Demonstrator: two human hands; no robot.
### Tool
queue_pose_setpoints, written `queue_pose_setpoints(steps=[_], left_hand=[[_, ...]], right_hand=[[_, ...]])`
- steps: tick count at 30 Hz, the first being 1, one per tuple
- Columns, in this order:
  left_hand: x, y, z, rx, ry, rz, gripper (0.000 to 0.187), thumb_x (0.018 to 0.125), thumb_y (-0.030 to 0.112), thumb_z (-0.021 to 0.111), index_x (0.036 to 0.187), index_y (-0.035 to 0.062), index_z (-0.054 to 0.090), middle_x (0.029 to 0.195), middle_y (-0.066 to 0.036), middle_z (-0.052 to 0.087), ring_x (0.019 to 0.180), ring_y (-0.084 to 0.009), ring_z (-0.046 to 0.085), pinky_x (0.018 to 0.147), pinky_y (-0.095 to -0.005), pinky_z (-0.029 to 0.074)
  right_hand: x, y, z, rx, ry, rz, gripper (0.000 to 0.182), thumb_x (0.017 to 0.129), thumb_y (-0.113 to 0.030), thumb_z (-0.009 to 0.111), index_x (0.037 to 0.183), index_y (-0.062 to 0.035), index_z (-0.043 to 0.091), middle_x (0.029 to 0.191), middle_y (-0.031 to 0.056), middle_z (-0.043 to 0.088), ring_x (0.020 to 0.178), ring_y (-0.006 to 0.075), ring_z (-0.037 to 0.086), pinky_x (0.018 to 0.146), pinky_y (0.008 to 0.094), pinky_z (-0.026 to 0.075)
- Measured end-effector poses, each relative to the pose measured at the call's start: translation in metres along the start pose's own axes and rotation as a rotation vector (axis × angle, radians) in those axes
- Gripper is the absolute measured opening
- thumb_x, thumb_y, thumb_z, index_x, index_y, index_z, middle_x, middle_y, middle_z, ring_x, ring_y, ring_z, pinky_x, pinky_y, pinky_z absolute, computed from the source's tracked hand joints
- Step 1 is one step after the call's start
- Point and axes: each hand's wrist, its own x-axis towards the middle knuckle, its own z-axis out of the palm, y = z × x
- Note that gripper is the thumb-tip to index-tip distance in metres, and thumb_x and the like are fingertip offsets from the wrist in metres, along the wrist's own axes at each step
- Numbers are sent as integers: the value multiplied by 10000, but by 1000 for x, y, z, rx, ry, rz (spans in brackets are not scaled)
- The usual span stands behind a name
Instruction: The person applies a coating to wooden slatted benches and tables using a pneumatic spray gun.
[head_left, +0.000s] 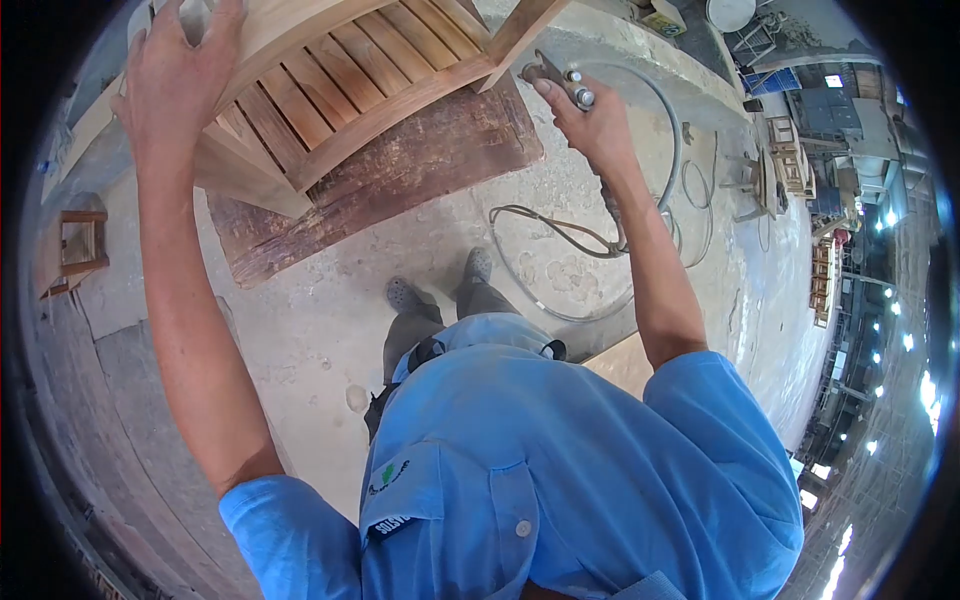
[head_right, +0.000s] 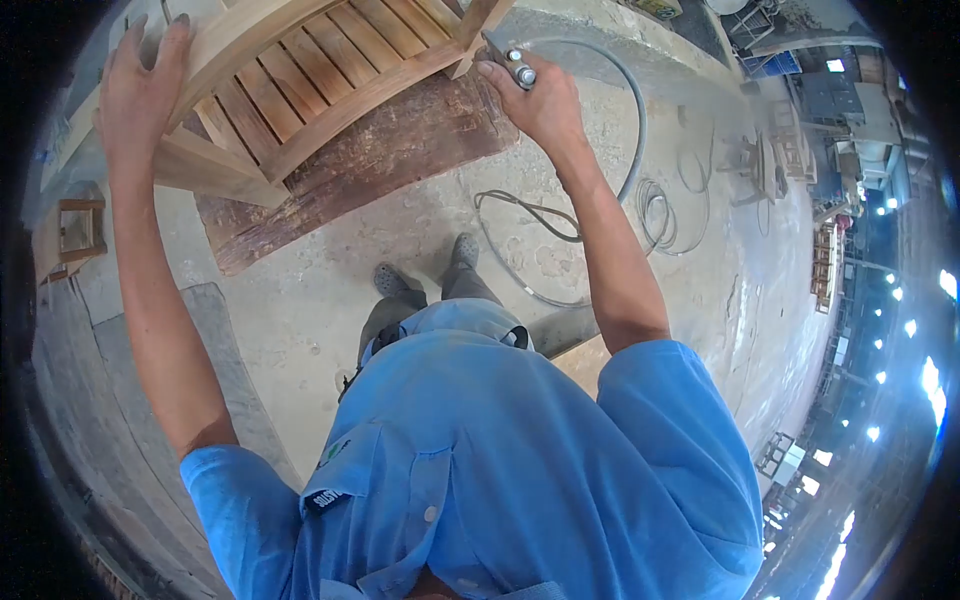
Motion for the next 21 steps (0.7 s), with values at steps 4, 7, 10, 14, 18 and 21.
queue_pose_setpoints(steps=[4, 7, 10, 14, 18, 21], left_hand=[[9, -4, -8, -148, -132, 25, 763, 816, 595, 569, 1361, 62, 531, 1336, -211, 553, 1269, -360, 502, 1056, -448, 363], [10, -1, -10, -104, -144, 19, 749, 813, 589, 572, 1360, 78, 534, 1330, -206, 553, 1267, -364, 498, 1055, -469, 355], [14, 1, -12, -146, -178, -2, 734, 809, 585, 578, 1341, 80, 553, 1313, -208, 561, 1250, -370, 507, 1048, -469, 362], [17, 5, -20, -138, -211, -19, 720, 803, 579, 587, 1313, 71, 579, 1284, -216, 574, 1219, -372, 530, 1031, -473, 377], [23, 5, -24, -154, -217, 45, 711, 795, 580, 596, 1297, 77, 598, 1259, -213, 590, 1178, -365, 561, 1025, -470, 384], [28, 18, -41, -150, -253, 72, 651, 810, 570, 595, 1274, 114, 625, 1207, -206, 619, 1152, -363, 576, 1011, -494, 394]], right_hand=[[11, -4, 3, -49, 10, 26, 467, 833, -527, 693, 967, -81, 721, 715, 200, 662, 714, 411, 645, 649, 445, 505], [30, -19, 7, -75, 89, -59, 442, 851, -495, 687, 974, -71, 710, 693, 174, 646, 675, 347, 625, 635, 421, 496], [47, -39, 11, 30, 133, -95, 341, 880, -367, 695, 1002, -49, 685, 722, 153, 625, 674, 268, 606, 636, 368, 484], [55, -58, 6, 179, 87, -23, 345, 885, -294, 680, 1157, -82, 678, 985, 220, 695, 943, 374, 672, 774, 403, 525], [35, -34, 7, 275, 264, -301, 316, 903, -314, 663, 1059, -42, 696, 837, 169, 717, 773, 309, 696, 677, 382, 522], [3, -2, -13, 78, 86, -113, 383, 880, -405, 702, 942, -27, 699, 626, 97, 618, 598, 166, 586, 587, 315, 467]])
